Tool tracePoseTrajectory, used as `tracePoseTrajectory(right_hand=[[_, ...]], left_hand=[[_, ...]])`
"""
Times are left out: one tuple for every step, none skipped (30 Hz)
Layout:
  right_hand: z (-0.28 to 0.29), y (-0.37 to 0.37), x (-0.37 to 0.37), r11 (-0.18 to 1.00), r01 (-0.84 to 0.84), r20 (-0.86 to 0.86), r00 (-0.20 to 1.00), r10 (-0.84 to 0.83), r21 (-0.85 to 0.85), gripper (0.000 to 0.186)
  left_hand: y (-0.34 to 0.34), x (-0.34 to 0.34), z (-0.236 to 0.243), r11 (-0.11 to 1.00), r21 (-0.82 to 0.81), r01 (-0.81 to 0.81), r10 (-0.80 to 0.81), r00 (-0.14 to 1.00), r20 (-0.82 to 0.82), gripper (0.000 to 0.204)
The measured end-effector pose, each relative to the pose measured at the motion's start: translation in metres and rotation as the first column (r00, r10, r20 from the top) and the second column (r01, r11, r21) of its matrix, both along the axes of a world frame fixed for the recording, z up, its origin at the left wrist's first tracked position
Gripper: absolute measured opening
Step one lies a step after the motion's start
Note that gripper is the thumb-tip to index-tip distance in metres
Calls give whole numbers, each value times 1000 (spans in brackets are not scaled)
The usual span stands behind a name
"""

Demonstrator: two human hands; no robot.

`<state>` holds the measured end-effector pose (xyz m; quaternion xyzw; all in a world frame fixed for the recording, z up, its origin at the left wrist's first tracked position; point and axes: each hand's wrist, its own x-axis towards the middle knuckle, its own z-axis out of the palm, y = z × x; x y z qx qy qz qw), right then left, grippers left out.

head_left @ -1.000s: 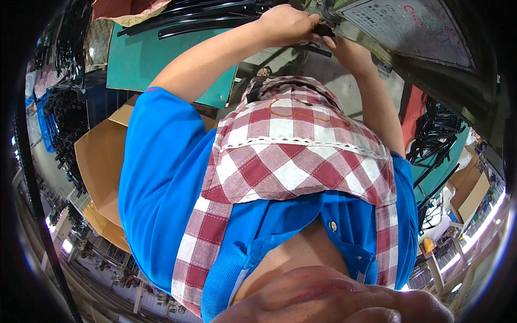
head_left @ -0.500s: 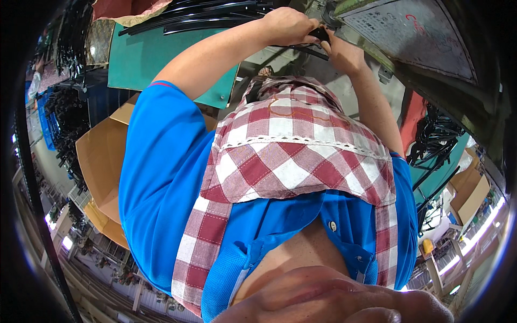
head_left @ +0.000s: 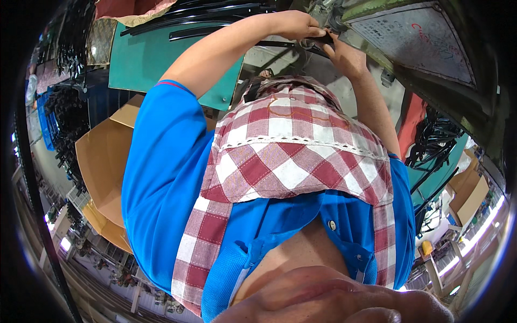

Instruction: The person repeatedly picks up black metal rods, places them into a bending machine, and operates the machine to bend the rods. The bent rods are then placed on a nearby table. Another worker is visible in the background handling similar rods.

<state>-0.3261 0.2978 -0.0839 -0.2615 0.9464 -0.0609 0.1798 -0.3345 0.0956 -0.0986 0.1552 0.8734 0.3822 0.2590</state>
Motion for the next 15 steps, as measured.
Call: tracePoseTrajectory(right_hand=[[0,1,-1,1000,13,4,1000,-13,-20,57],[0,2,0,999,43,33,999,-43,2,57],[-1,3,2,997,72,61,995,-73,24,57],[-1,4,3,994,102,89,990,-106,47,57],[-1,4,3,994,102,95,990,-106,46,57],[-3,5,3,993,106,100,989,-110,47,57],[-3,5,3,993,112,106,988,-116,48,57],[-3,8,1,990,125,121,984,-132,66,56],[-2,11,0,987,137,137,980,-148,84,55],[-1,14,-2,984,149,152,975,-164,102,54],[-3,18,-2,986,143,111,982,-152,86,53],[-8,24,-2,988,134,69,988,-139,71,51],[-12,28,-3,991,123,28,992,-124,57,50],[-14,28,-1,987,145,40,988,-148,76,50],[-15,27,0,982,166,53,984,-171,95,49]], left_hand=[[1,-1,11,1000,-8,12,-11,998,56,57],[1,-3,20,1000,-15,23,-21,994,109,59],[1,-3,27,999,-23,36,-31,986,163,62],[5,-2,34,996,-82,25,-11,986,165,62],[3,-3,29,999,-18,28,-25,983,181,60],[1,-6,18,998,48,35,-44,980,194,59],[-1,-9,8,993,114,41,-64,976,207,57],[1,-12,3,987,152,53,-84,974,209,55],[3,-14,-2,980,189,65,-105,972,211,52],[6,-17,-7,971,226,75,-124,969,211,50],[9,-20,-8,978,192,86,-126,971,205,48],[14,-23,-10,983,158,95,-126,972,198,46],[17,-25,-11,987,124,102,-125,973,192,44],[16,-22,3,992,49,116,-123,975,183,43],[15,-22,2,991,38,128,-132,979,158,44]])
